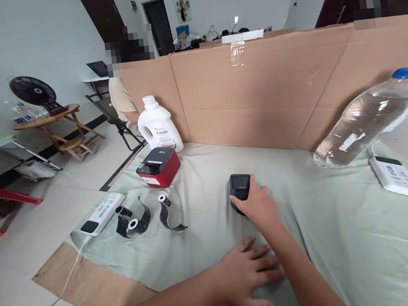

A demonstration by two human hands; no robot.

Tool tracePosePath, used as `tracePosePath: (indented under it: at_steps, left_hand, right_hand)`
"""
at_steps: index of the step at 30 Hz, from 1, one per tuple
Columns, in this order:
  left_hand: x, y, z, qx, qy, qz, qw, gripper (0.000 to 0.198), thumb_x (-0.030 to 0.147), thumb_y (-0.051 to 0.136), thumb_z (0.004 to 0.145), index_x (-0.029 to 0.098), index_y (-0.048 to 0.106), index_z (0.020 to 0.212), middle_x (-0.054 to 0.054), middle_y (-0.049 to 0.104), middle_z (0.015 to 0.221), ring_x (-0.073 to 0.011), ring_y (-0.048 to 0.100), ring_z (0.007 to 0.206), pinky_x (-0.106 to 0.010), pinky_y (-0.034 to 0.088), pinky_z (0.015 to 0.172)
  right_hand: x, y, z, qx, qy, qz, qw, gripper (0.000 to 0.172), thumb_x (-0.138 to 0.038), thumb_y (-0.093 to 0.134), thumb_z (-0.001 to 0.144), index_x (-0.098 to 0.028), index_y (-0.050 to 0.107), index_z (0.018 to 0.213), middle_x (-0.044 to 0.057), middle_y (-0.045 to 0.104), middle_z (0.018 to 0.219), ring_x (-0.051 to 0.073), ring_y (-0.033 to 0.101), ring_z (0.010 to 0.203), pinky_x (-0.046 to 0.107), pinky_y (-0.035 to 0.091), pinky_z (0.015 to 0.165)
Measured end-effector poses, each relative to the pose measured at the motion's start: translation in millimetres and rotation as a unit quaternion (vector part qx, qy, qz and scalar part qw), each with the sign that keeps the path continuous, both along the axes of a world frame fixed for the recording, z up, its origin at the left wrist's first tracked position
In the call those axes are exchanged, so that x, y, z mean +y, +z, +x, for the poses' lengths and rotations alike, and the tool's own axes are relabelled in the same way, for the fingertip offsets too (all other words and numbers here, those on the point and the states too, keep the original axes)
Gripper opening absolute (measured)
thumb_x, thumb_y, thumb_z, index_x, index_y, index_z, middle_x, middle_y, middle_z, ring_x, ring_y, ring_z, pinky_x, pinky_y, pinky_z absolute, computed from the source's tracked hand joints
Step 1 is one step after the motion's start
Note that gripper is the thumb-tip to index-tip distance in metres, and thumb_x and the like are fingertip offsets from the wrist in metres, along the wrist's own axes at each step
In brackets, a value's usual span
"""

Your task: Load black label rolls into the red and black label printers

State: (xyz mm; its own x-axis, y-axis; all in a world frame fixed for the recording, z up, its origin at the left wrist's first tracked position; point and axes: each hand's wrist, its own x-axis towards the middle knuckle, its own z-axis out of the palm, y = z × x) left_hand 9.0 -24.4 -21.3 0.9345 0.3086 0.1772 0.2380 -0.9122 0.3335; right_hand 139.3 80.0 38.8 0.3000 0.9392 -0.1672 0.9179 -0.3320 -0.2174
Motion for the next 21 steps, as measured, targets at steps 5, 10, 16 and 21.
tracePosePath:
  at_steps: [5,10,16,21]
  left_hand:
    - [3,0.5,1,-0.003,-0.010,-0.024,1.000,0.068,0.060,0.043,0.098,0.017,0.042,0.151,-0.006,0.048,0.155,-0.0282,0.030,0.150,-0.053,0.008,0.127]
    - [4,1.2,1,0.015,-0.010,-0.033,0.999,0.066,0.058,0.046,0.096,0.018,0.045,0.149,-0.007,0.055,0.149,-0.0292,0.037,0.146,-0.050,0.013,0.126]
    - [3,-3.8,1,0.030,-0.010,-0.043,0.999,0.063,0.058,0.048,0.095,0.020,0.050,0.146,-0.006,0.060,0.143,-0.0304,0.041,0.142,-0.049,0.015,0.125]
    - [3,-1.3,0,0.011,-0.007,-0.048,0.999,0.068,0.060,0.046,0.096,0.021,0.043,0.151,-0.006,0.053,0.151,-0.0306,0.039,0.144,-0.051,0.012,0.126]
  right_hand:
    - [9,-4.5,-14,0.004,-0.021,-0.046,0.999,0.107,-0.073,0.054,0.079,-0.027,0.005,0.162,0.018,0.049,0.125,0.036,0.067,0.099,0.046,0.051,0.082]
    - [14,-2.7,-22,0.064,-0.074,-0.058,0.994,0.109,-0.074,0.053,0.078,-0.027,0.003,0.162,0.021,0.047,0.130,0.036,0.066,0.102,0.046,0.051,0.083]
    - [11,1.9,-28,0.062,-0.085,-0.064,0.992,0.110,-0.073,0.058,0.075,-0.028,0.006,0.161,0.020,0.047,0.130,0.036,0.065,0.105,0.047,0.051,0.085]
    - [12,1.6,-24,0.049,-0.083,-0.077,0.992,0.107,-0.074,0.058,0.074,-0.026,0.012,0.158,0.019,0.051,0.124,0.036,0.065,0.105,0.049,0.050,0.085]
